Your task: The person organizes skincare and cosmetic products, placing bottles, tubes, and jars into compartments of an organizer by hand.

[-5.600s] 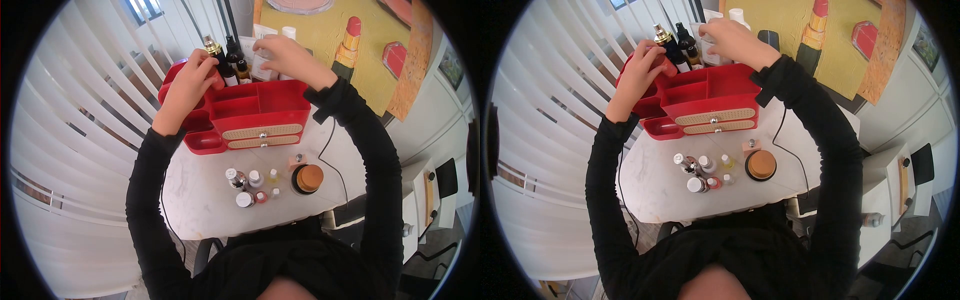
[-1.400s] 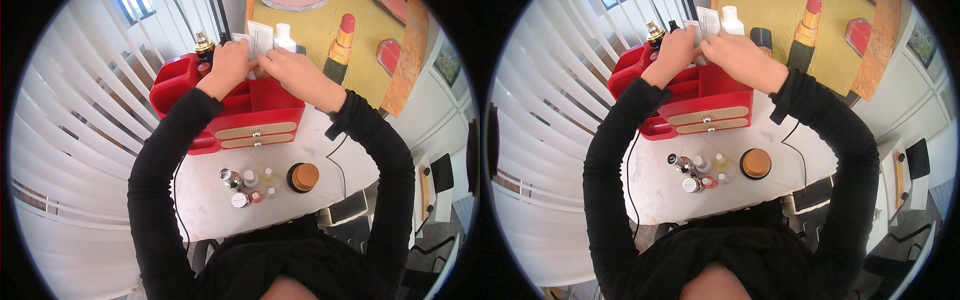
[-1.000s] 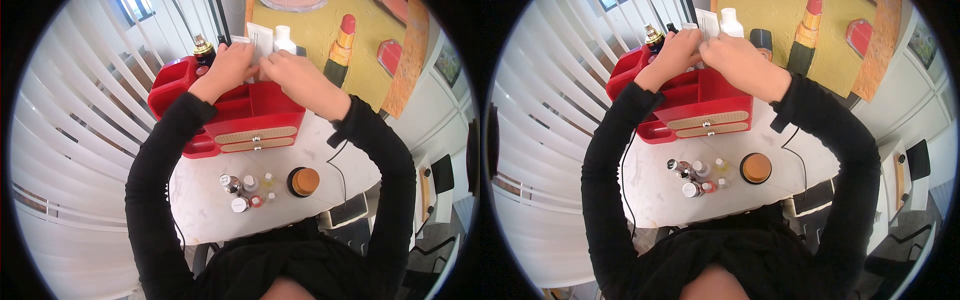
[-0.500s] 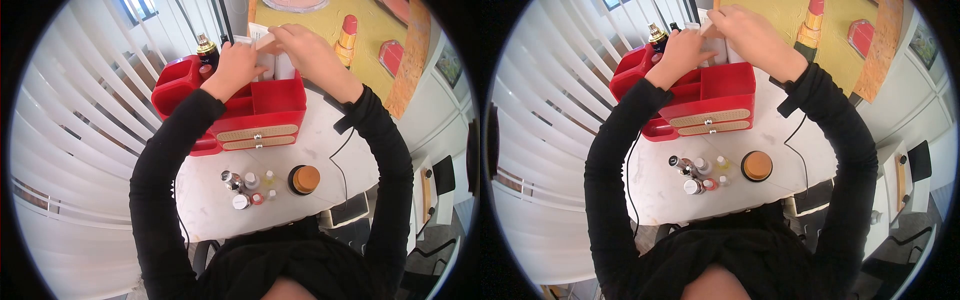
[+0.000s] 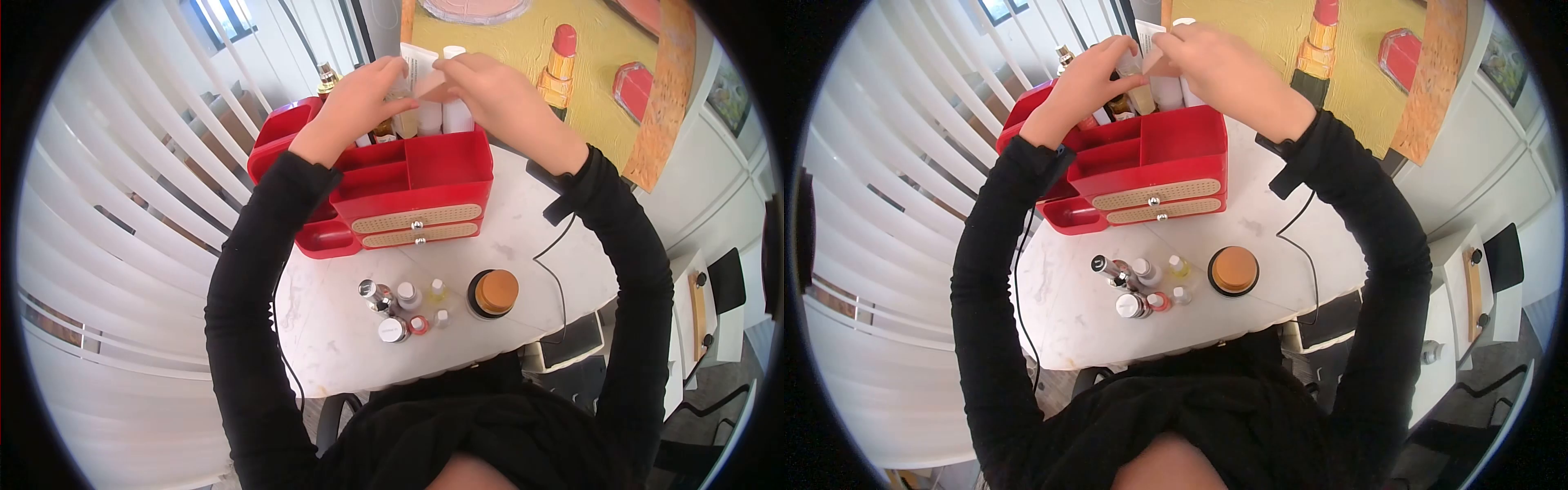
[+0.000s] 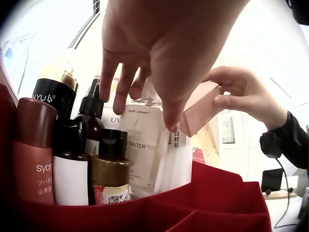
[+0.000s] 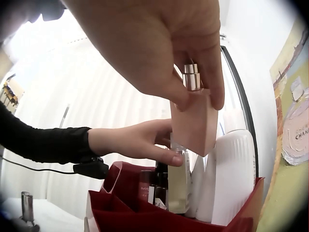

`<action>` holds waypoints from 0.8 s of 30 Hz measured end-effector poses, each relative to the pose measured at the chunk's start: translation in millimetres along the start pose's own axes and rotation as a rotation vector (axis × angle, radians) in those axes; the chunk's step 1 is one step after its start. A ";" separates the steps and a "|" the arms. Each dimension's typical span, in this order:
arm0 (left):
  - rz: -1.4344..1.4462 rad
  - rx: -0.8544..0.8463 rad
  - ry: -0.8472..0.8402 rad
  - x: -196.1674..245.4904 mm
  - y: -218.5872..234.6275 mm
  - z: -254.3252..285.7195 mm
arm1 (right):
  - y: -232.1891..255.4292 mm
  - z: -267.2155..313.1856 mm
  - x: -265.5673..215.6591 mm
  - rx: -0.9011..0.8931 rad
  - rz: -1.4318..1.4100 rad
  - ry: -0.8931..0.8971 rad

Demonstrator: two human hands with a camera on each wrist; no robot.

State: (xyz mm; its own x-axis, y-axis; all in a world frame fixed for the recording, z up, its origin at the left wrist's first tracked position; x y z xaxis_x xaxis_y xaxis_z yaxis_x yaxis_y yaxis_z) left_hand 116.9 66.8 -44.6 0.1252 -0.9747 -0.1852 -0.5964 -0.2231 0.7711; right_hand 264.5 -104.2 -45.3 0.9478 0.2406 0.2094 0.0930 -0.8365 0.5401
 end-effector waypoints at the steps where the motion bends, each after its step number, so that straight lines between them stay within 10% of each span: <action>1: -0.004 0.002 -0.023 0.1 -0.2 1.0 | 0.0 -0.2 -3.5 -0.040 0.007 0.004; 24: 0.186 -0.115 0.060 10.0 -12.2 10.5 | -3.3 -21.0 -7.9 -0.208 0.046 0.118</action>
Point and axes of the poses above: each hand's wrist, its own z-axis away from the middle knuckle, its own y-axis out of the back of the hand, x = y × z, the point moved 1 cm from there along -z, towards the middle knuckle, and after that the axes turned 3 degrees about -z, right-handed, at the moved point
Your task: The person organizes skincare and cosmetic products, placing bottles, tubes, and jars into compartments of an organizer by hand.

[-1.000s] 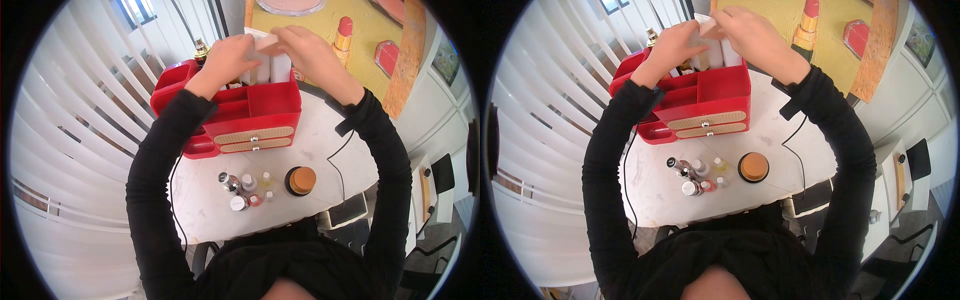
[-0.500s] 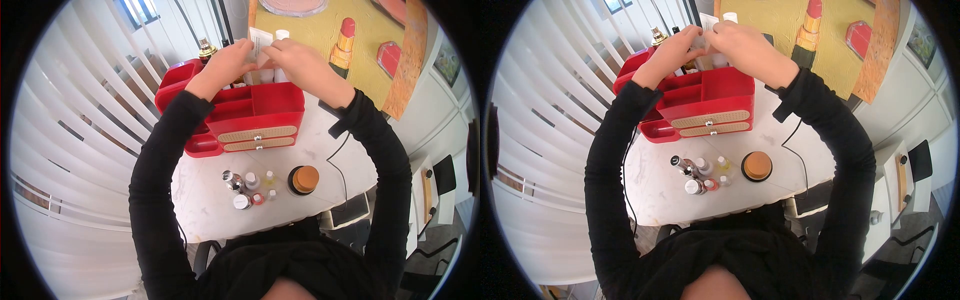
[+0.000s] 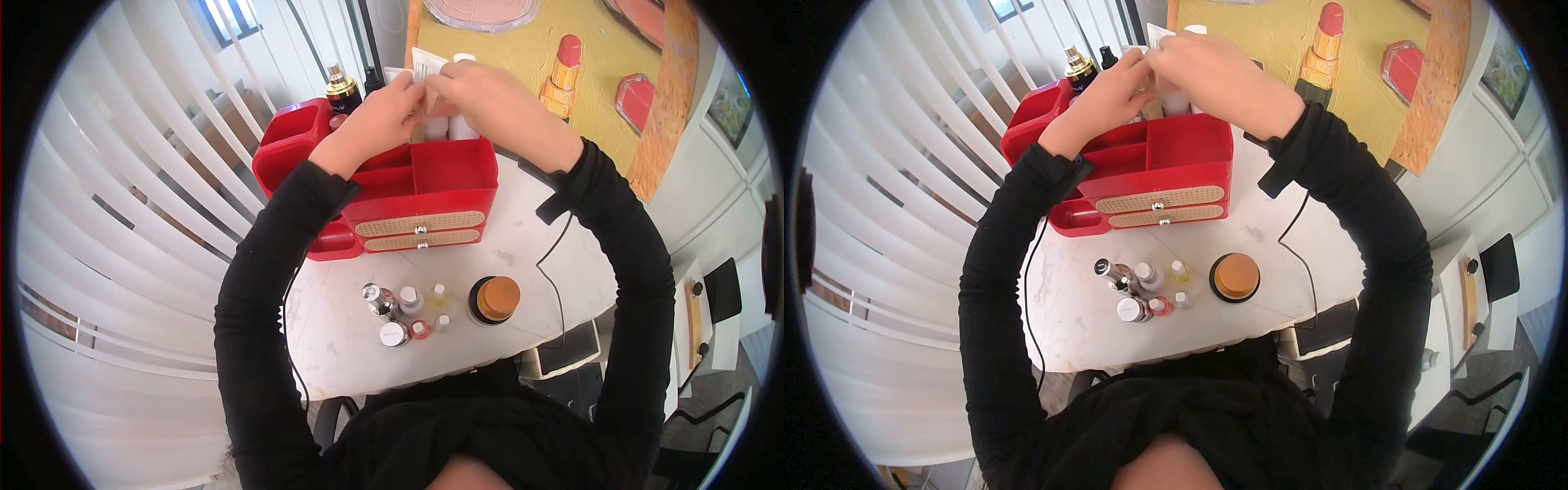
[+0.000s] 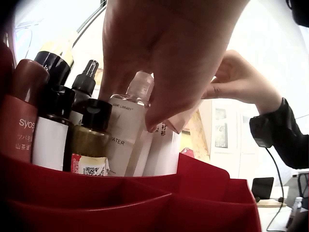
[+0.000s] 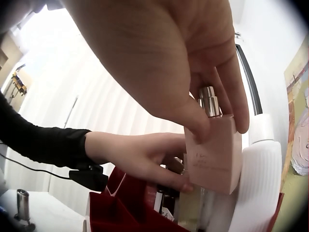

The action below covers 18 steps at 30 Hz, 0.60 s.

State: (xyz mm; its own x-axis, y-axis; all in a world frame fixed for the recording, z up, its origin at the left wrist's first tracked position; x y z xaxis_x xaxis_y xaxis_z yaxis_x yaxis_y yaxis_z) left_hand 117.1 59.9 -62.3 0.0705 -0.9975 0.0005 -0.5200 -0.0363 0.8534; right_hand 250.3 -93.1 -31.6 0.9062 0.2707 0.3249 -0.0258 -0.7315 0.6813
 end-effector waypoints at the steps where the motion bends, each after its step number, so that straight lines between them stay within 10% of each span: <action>1: 0.029 -0.005 -0.016 -0.9 -0.5 0.5 | 0.8 -0.4 -1.6 -0.017 0.014 -0.003; 18: 0.109 0.170 -0.061 -4.7 -1.0 10.5 | -44.6 6.6 10.4 -0.129 -0.193 -0.165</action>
Point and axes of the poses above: each hand's wrist, its own z-axis away from the middle knuckle, its own y-axis out of the back of the hand, x = y × z, the point moved 1 cm from there along -z, towards the middle knuckle, and after that the axes turned 3 degrees about -z, right-handed, at the moved point
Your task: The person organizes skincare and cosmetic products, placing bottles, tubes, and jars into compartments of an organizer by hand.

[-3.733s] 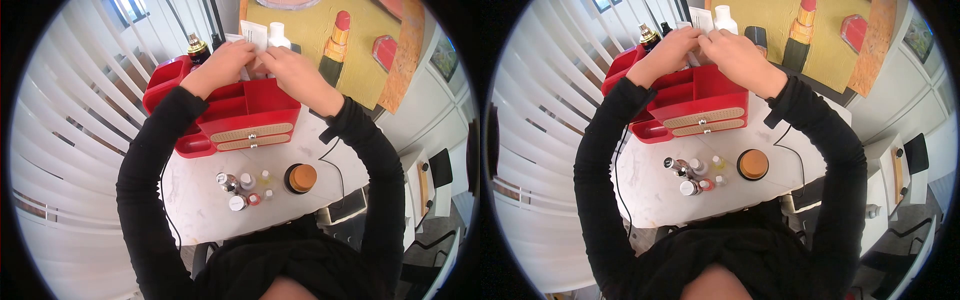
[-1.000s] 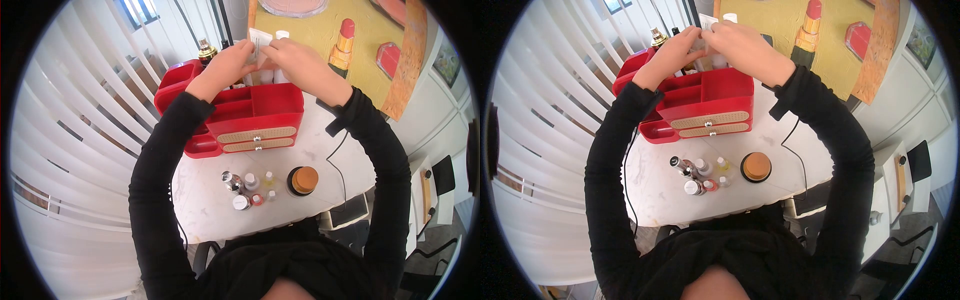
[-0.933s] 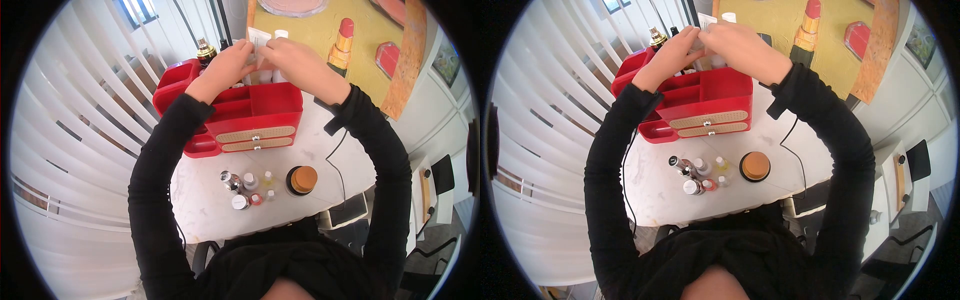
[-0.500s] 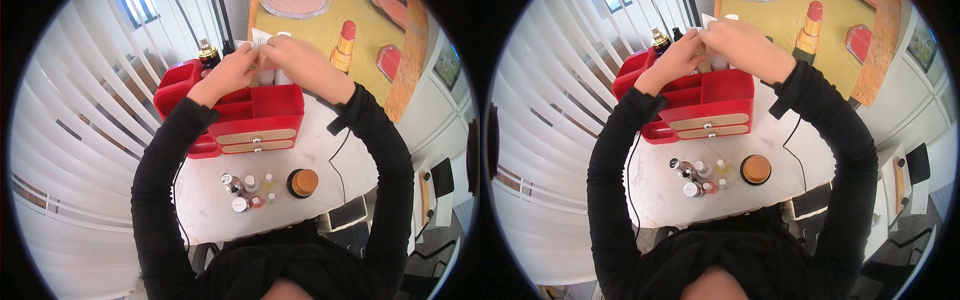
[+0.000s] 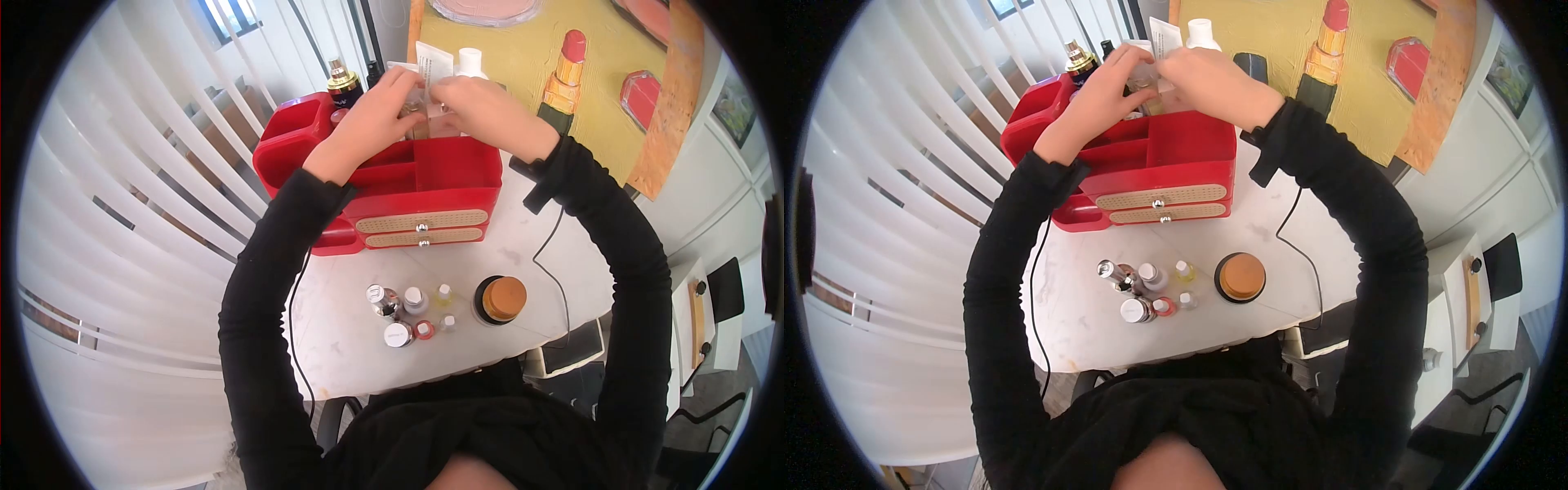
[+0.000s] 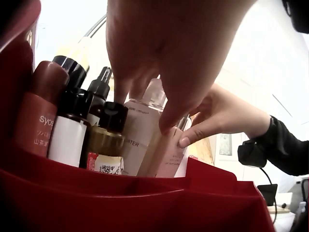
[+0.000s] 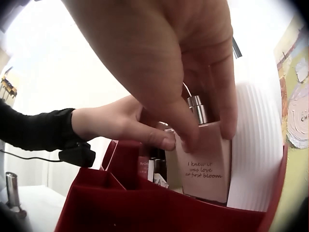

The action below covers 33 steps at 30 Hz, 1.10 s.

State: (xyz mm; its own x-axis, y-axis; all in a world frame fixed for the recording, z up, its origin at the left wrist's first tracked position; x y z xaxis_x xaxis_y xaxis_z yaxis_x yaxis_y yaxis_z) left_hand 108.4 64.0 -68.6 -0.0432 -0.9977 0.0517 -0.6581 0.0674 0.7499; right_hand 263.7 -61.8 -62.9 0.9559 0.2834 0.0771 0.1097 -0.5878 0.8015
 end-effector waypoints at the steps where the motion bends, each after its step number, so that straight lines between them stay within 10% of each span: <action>1: -0.060 0.044 -0.008 1.7 1.4 1.4 | -0.8 1.0 -0.6 0.001 0.002 0.007; 20: -0.144 -0.069 0.083 -12.1 25.1 -31.4 | -15.2 -3.5 6.2 -0.199 -0.110 -0.144; 25: -0.154 -0.087 0.111 -10.8 26.2 -32.3 | -5.4 -10.8 4.2 0.204 -0.069 -0.028; 33: 0.030 -0.113 0.155 -8.0 26.5 2.9 | 5.5 -36.1 0.7 0.117 -0.286 -0.124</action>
Point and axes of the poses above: each hand's wrist, its own z-axis away from the middle knuckle, its own y-axis out of the back of the hand, x = y × z, the point moved 1 cm from there along -z, towards the middle knuckle, and after that the axes turned 3 degrees about -z, right-handed, at the moved point
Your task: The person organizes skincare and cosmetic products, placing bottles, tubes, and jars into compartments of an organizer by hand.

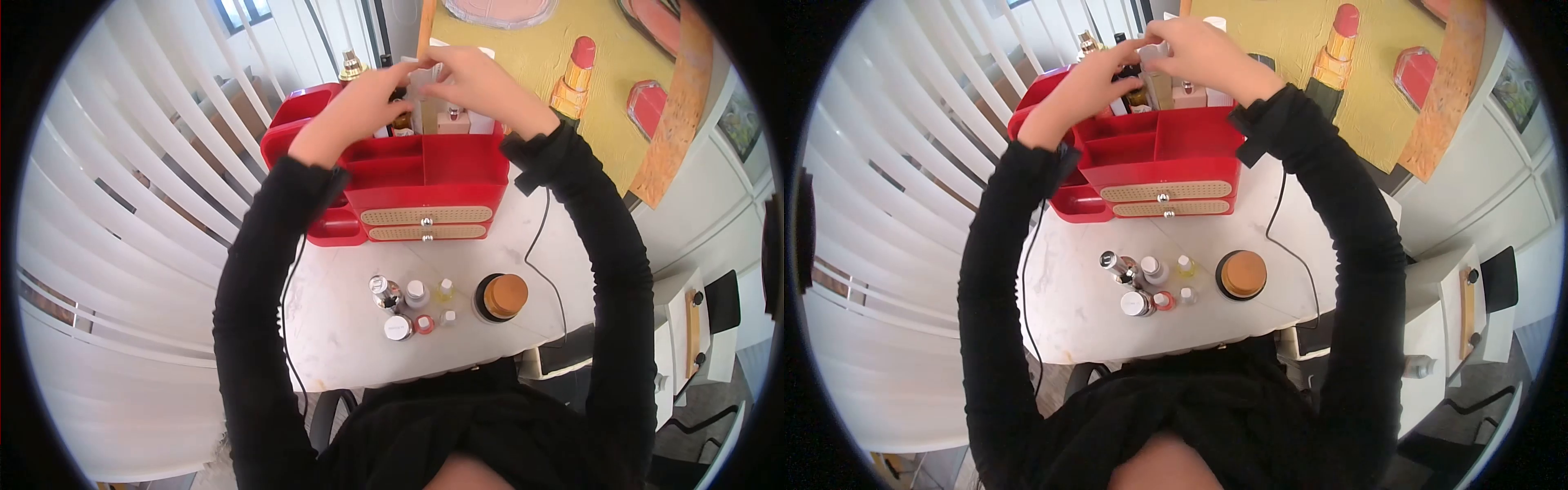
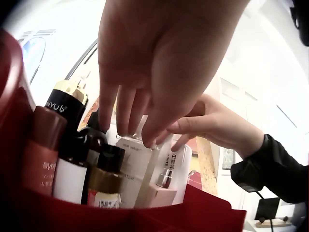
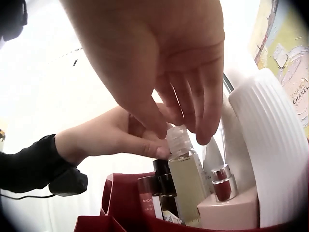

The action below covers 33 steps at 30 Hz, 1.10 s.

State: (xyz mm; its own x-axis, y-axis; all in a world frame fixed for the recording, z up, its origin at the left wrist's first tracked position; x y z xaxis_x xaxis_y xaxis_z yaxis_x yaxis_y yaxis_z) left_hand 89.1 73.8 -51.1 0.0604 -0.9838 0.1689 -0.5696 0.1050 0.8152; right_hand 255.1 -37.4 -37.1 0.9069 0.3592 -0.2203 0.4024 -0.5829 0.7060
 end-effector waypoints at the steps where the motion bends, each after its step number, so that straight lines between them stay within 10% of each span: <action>1: -0.007 -0.001 -0.006 2.7 0.7 6.9 | -1.1 -1.3 -3.7 -0.018 -0.107 -0.065; 5: -0.186 0.022 0.028 -10.4 -5.0 25.8 | -12.0 -5.9 -1.3 -0.051 -0.092 -0.183; 16: -0.330 0.018 -0.016 -6.5 -11.7 26.0 | -31.2 -34.9 30.1 -0.031 0.102 0.213; 22: -0.320 0.032 -0.011 -7.4 -11.5 28.0 | -12.1 -29.2 -8.1 -0.322 0.150 -0.153; 25: -0.350 0.004 -0.014 -6.0 -10.4 25.1 | -24.4 -40.0 25.2 -0.217 0.144 0.180; 33: -0.252 0.042 0.013 -16.8 -4.9 15.3 | -46.0 -29.2 24.1 -0.227 0.098 0.067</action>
State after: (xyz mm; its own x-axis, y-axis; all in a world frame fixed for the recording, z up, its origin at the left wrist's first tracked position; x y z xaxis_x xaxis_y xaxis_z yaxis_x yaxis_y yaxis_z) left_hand 78.4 87.6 -66.3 0.2151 -0.9762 -0.0294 -0.5684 -0.1496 0.8091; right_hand 254.8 19.3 -55.1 0.9267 0.3614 -0.1035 0.2678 -0.4414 0.8564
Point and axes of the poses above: each hand's wrist, its own z-axis away from the middle knuckle, its own y-axis out of the back of the hand, x = y × z, the point moved 1 cm from there along -z, towards the middle knuckle, and after that the axes turned 3 degrees about -z, right-handed, at the moved point
